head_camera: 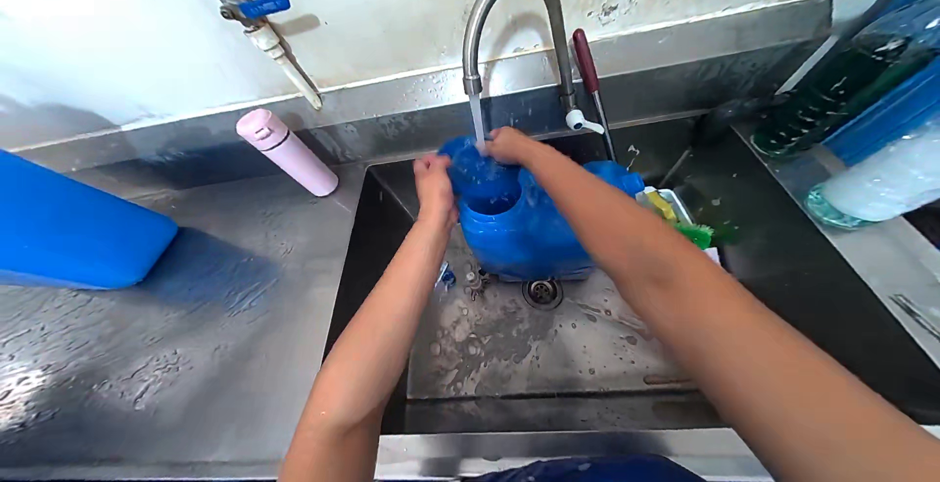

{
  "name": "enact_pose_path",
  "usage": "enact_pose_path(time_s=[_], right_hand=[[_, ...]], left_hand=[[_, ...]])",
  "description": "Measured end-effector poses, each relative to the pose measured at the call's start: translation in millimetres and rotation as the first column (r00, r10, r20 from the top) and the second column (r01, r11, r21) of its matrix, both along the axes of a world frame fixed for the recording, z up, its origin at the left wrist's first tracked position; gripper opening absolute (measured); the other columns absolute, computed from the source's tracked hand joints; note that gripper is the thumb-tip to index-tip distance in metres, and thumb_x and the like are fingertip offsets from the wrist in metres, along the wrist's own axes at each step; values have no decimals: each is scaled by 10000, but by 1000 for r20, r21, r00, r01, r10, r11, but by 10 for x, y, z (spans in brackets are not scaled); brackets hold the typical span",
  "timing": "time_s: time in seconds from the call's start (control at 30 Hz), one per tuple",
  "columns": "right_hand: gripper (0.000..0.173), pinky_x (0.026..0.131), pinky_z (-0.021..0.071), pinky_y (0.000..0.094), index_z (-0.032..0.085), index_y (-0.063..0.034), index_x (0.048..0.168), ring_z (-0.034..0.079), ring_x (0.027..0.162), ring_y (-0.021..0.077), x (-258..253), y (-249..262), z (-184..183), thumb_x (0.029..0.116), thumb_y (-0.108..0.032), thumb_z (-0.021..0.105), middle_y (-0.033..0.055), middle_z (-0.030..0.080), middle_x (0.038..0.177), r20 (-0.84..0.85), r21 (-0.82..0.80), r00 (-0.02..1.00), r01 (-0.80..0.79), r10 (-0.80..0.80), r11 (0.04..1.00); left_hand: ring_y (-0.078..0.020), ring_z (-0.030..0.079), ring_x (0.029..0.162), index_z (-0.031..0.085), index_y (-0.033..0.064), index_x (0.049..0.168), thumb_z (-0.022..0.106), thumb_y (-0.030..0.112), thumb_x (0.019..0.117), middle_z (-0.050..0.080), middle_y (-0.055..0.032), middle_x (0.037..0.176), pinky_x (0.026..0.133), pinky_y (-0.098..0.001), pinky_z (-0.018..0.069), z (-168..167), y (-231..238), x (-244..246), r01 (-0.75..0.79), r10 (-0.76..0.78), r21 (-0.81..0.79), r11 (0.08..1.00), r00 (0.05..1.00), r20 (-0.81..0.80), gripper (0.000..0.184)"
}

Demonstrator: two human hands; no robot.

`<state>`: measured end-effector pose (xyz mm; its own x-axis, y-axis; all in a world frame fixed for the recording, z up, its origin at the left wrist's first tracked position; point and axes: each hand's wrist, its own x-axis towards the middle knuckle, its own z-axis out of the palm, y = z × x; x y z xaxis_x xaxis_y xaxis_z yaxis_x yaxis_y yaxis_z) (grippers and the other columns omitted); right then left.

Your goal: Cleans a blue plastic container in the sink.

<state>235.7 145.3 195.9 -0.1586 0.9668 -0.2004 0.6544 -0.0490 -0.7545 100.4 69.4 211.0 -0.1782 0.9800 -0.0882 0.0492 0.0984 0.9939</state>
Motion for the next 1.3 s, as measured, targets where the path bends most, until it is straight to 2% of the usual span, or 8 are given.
enact_pose_path(time_s=[0.1,0.27,0.43,0.67,0.87,1.0,1.1,1.3], right_hand=[[406,1060,413,641,571,33,1371,537,1324,438,-45,-165,599,1076,-235,492,284,577,1385,284,74,957,-72,49,995],[515,1113,443,555,401,78,1508,505,1368,449,-63,-726,3,994,68,444,298,447,1525,-261,503,928,366,-266,783],[447,967,525,462,375,67,1468,620,1138,320,-84,-522,-592,1039,-23,463,279,582,1297,-722,-16,580,531,-377,847],[329,1011,436,668,633,29,1292,560,1265,473,-64,-177,385,1056,-171,520,319,579,1341,124,111,988,-109,95,988],[363,1104,436,370,592,97,1333,547,1298,329,100,-411,-467,1029,-48,458,302,582,1347,-609,458,715,670,-343,584],[502,1121,425,409,416,121,1473,474,1377,372,-276,-529,-510,987,8,469,334,421,1503,-481,391,810,540,-335,745],[457,990,515,448,493,111,1411,546,1277,395,-821,-868,-479,974,-21,527,343,468,1449,-307,536,945,271,-114,800],[620,1184,365,494,392,74,1517,440,1427,404,-2291,-675,-2389,993,-143,642,307,394,1555,-127,-381,986,-148,107,913]], left_hand=[[-239,600,884,332,60,1450,380,27,1046,538,-176,1153,714,-407,547,-343,-3,163,-79,115,-159,984,966,230,409],[-343,610,1207,549,-66,1372,480,-23,1025,632,-273,1290,1046,-494,469,-416,543,437,22,0,108,994,980,-198,356],[-343,639,1205,609,13,1371,529,77,1042,658,-228,1301,1045,-534,479,256,252,220,220,-123,126,967,842,-525,345],[-259,624,1000,336,101,1529,398,-32,1011,549,-190,1284,788,-430,561,-352,-163,90,-111,156,-194,975,960,235,539],[-299,632,1072,503,-47,1401,512,19,1016,627,-244,1233,921,-461,533,-437,546,395,69,-70,13,998,989,130,391],[-369,668,1164,626,-110,1261,581,-63,933,682,-269,1226,1008,-496,523,-207,330,-377,444,-33,474,760,755,-655,335],[-419,688,1028,695,-78,1142,594,-25,885,709,-277,1069,902,-531,538,-400,70,-1393,490,293,639,592,608,-738,282],[-312,450,1378,157,-20,1593,505,222,1026,352,-286,1552,1108,-445,420,-992,-563,-3597,-423,424,104,900,794,-436,708]])
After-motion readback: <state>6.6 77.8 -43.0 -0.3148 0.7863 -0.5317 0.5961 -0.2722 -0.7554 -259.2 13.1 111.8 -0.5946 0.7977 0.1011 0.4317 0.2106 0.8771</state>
